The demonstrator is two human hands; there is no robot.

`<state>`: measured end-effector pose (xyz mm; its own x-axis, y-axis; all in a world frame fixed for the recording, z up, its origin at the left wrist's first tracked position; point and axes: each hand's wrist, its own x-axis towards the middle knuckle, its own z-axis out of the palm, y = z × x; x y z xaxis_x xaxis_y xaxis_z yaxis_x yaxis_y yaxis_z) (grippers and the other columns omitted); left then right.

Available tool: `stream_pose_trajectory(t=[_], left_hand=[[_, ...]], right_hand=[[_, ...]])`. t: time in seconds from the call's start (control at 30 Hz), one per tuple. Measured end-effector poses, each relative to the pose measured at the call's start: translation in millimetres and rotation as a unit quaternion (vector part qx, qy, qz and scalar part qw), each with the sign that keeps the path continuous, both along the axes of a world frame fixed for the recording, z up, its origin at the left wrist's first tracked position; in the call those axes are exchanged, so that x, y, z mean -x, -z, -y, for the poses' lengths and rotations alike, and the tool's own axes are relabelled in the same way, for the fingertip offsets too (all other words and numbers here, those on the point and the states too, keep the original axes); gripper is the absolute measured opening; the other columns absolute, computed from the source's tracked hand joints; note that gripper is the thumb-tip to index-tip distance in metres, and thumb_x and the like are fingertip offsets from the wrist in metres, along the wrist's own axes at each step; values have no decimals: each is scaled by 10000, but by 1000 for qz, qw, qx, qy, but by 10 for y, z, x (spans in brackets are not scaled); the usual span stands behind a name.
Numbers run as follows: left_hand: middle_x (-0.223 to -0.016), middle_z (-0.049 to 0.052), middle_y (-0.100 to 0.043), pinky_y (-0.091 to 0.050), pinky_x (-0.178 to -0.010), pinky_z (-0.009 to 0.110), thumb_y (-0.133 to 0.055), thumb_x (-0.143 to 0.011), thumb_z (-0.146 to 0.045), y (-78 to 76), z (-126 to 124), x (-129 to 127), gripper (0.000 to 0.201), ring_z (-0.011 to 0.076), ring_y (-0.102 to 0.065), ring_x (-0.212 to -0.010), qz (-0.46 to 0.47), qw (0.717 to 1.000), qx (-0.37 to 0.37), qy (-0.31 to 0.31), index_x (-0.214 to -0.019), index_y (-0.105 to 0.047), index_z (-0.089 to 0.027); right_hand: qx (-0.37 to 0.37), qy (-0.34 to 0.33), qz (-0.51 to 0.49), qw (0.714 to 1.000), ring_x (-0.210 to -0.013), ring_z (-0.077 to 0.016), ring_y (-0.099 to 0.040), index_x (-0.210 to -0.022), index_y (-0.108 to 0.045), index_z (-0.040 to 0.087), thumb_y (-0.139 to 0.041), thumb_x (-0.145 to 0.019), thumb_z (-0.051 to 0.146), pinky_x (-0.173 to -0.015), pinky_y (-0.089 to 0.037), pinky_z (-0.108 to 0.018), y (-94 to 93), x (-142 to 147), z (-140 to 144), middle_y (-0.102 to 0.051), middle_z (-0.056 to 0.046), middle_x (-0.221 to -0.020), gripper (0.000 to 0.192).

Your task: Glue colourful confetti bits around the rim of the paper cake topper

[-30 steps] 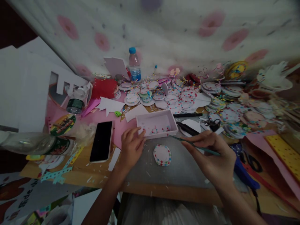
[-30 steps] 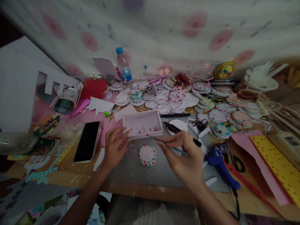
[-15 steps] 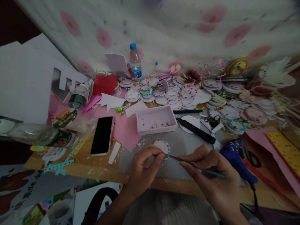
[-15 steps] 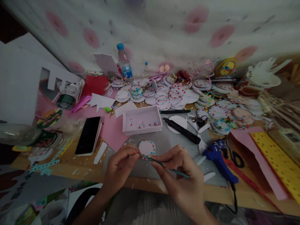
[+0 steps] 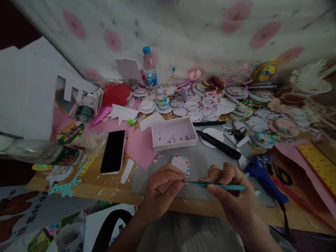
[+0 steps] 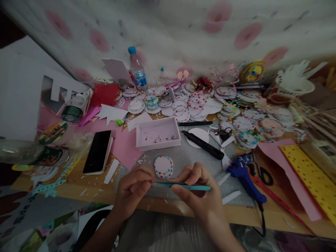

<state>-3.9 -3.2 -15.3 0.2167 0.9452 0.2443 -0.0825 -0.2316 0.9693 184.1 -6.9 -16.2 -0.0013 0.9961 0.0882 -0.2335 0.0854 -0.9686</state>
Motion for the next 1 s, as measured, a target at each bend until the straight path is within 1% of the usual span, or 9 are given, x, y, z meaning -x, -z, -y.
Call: stream_pose_trajectory(t=[0.2, 0.33, 0.6, 0.67, 0.73, 0.8, 0.83, 0.93, 1.0], left_hand=[[-797, 31, -645, -491, -725, 279, -574, -871, -162, -43, -31, -9, 127, 146, -609, -763, -14, 1000, -12, -24, -811, -680, -198], [-760, 29, -643, -495, -685, 270, -571, -861, -155, -44, -40, -10, 147, 143, -606, -722, -30, 999, -7, -40, -771, -681, -193], [-765, 32, -644, -500, -683, 275, -574, -852, -141, -12, -40, -2, 144, 145, -610, -721, -45, 999, -5, -29, -789, -691, -195], [-767, 36, -646, -501, -695, 283, -573, -857, -152, -1, -53, -2, 142, 149, -611, -724, -42, 999, 2, -29, -791, -693, -194], [-768, 38, -653, -499, -716, 286, -571, -867, -174, 1, -64, -15, 150, 154, -614, -740, -38, 999, 17, -34, -789, -698, -193], [-783, 41, -668, -498, -729, 281, -557, -887, -211, -12, -61, -49, 178, 156, -619, -760, -34, 998, 48, -35, -798, -711, -196], [-791, 43, -675, -499, -728, 276, -553, -896, -241, -23, -53, -76, 194, 157, -621, -763, -31, 997, 66, -34, -803, -718, -197], [-788, 49, -686, -504, -711, 266, -546, -904, -332, -57, -1, -172, 260, 166, -628, -763, -22, 993, 114, -33, -776, -728, -196], [-750, 40, -683, -504, -700, 256, -541, -906, -344, -66, 40, -222, 288, 164, -632, -749, -19, 987, 150, -54, -736, -721, -195]], right_hand=[[13, -30, -29, 999, -594, -153, -593, -709, -452, 234, -732, -748, 216, -512, -458, -246, 51, -21, -37, -675, 12, -673, 283], [-11, 1, 3, 1000, -626, -167, -635, -710, -448, 239, -723, -759, 211, -548, -494, -270, 16, -20, -32, -677, 23, -676, 280], [4, 14, 42, 999, -628, -166, -607, -710, -455, 248, -705, -750, 122, -536, -466, -276, -9, -10, 11, -647, 31, -675, 282], [-12, 23, 53, 998, -643, -174, -610, -707, -442, 254, -704, -747, 118, -549, -476, -287, -19, -3, 14, -642, 38, -672, 298], [-45, 58, 82, 994, -649, -178, -608, -705, -424, 258, -695, -749, 108, -564, -477, -301, -52, 4, 23, -645, 37, -682, 313], [-110, 104, 172, 973, -628, -182, -598, -721, -466, 267, -681, -751, 101, -563, -457, -316, -95, 1, 47, -652, 28, -687, 273], [-148, 114, 244, 952, -599, -181, -586, -761, -523, 278, -675, -752, 108, -552, -440, -322, -112, -6, 65, -647, 28, -663, 228], [-272, 79, 436, 854, -497, -163, -548, -965, -649, 291, -612, -806, 146, -520, -404, -334, -112, -27, 127, -656, 26, -606, 218], [-344, 39, 480, 806, -525, -152, -577, -981, -654, 273, -554, -844, 127, -552, -426, -331, -60, -25, 160, -715, 15, -695, 224]])
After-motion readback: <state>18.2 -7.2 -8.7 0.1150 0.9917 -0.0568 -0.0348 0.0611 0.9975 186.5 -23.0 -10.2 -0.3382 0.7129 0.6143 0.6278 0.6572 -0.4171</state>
